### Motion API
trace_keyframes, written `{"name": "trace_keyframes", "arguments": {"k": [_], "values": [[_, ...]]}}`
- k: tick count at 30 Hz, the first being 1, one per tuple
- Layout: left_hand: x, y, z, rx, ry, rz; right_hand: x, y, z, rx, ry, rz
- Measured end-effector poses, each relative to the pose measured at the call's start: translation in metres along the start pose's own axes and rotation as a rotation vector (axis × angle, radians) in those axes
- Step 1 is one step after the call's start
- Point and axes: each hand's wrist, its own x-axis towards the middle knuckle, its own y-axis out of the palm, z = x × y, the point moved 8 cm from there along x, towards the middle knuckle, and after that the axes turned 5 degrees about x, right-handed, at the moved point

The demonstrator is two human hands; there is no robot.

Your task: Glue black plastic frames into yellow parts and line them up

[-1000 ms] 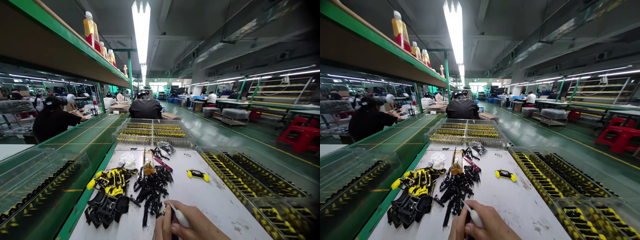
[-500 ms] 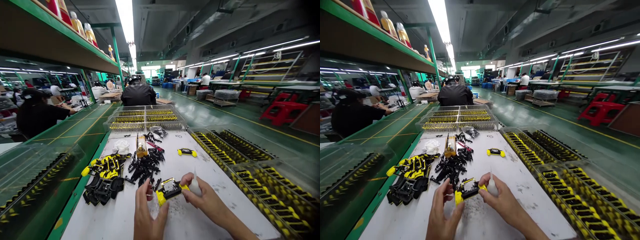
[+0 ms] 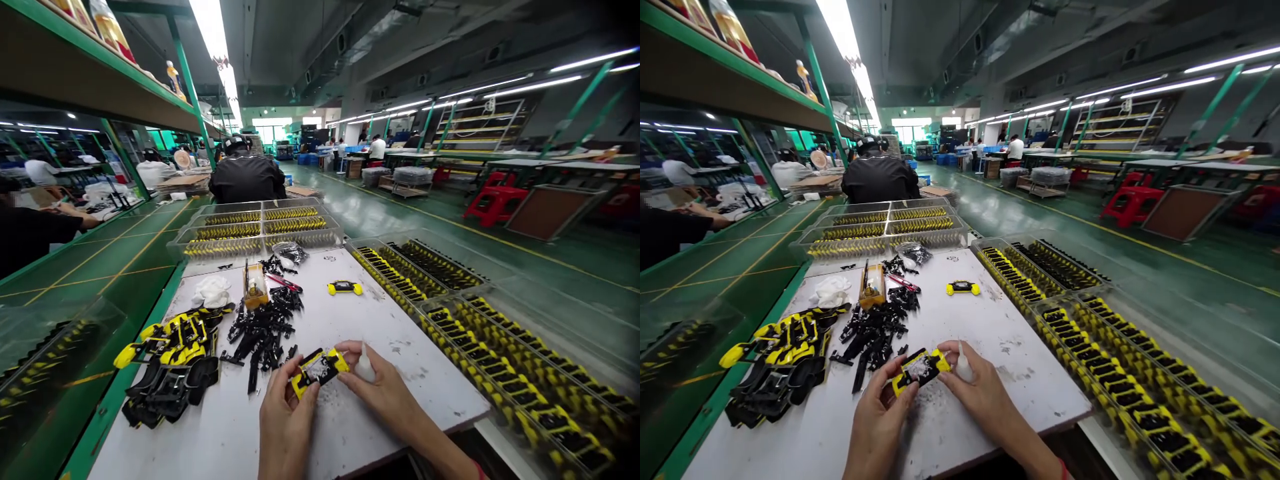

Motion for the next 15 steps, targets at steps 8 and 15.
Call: {"name": "trace_keyframes", "arguments": {"k": [8,15], "values": [[-0.012,0.006,-0.011,0.302,0.134,-0.038,-0.004,0.000,-0.012,-0.031,0.074,-0.011],[-0.010,0.007,-0.014,0.435,0.236,0.088,-0.005,0.006,-0.006,-0.049,0.040,0.024]]}}
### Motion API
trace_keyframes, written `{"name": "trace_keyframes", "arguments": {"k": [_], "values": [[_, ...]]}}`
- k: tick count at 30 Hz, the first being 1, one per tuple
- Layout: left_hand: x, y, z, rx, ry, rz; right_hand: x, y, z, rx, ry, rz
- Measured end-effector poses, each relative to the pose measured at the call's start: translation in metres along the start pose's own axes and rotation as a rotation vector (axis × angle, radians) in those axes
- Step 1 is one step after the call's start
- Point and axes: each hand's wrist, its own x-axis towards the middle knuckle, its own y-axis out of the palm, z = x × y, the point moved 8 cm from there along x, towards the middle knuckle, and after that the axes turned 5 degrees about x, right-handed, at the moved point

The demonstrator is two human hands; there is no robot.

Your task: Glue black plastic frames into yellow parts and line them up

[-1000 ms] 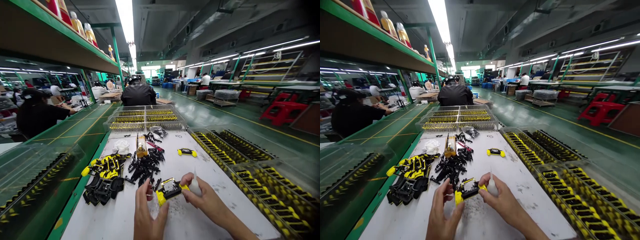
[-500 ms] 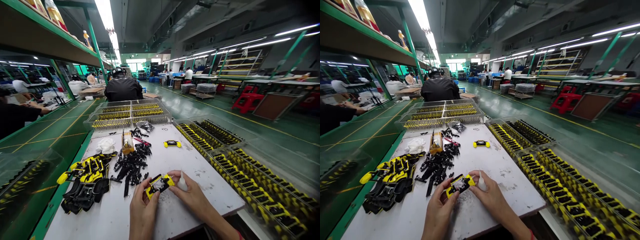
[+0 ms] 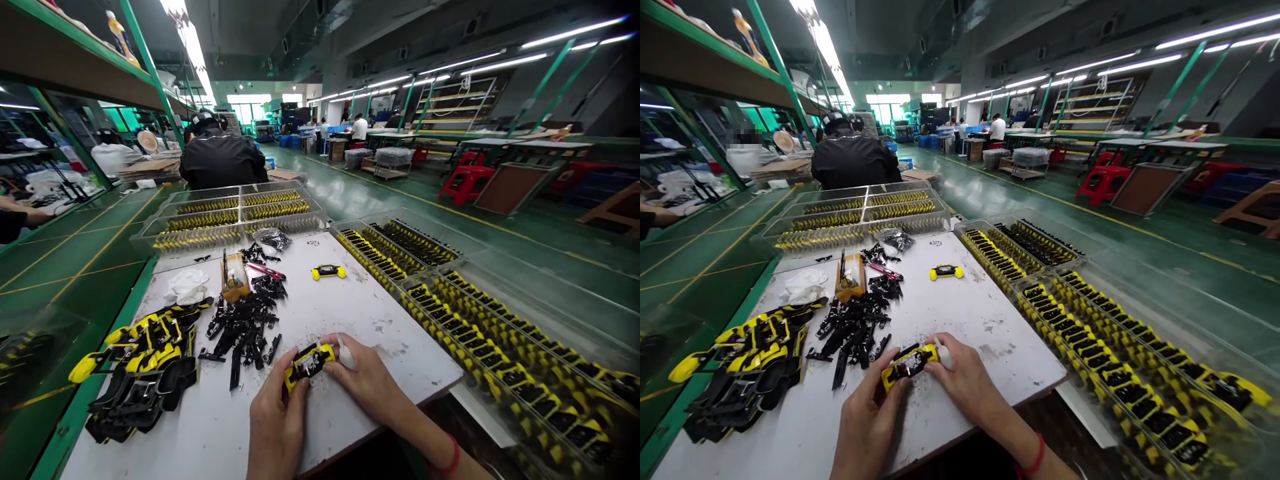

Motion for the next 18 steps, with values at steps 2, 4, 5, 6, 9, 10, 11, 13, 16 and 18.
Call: {"name": "trace_keyframes", "arguments": {"k": [2,4,5,6,9,10,11,13,16,18], "values": [[0.000,0.001,0.001,0.024,0.006,0.015,-0.002,0.000,0.000,-0.018,0.002,-0.014],[0.000,0.000,0.001,0.029,0.006,-0.019,-0.003,-0.001,0.001,-0.025,0.010,-0.031],[0.000,0.000,0.002,0.024,0.004,-0.041,-0.003,-0.001,0.001,-0.025,0.017,-0.031],[0.000,0.000,0.003,0.012,0.003,-0.061,-0.003,-0.001,0.001,-0.024,0.024,-0.023],[0.001,0.005,0.005,-0.040,0.023,-0.065,0.003,-0.004,0.000,-0.006,0.025,0.033],[0.002,0.008,0.005,-0.072,0.032,-0.037,0.008,-0.008,-0.001,0.000,0.018,0.041],[0.003,0.012,0.006,-0.118,0.032,-0.010,0.014,-0.014,-0.003,0.005,0.009,0.035],[0.004,0.016,0.008,-0.225,0.003,0.012,0.033,-0.034,-0.015,0.005,0.017,-0.027],[0.003,0.016,0.011,-0.298,-0.033,-0.024,0.070,-0.071,-0.045,-0.014,0.102,-0.173],[0.002,0.017,0.009,-0.270,0.003,-0.036,0.095,-0.088,-0.062,-0.030,0.125,-0.224]]}}
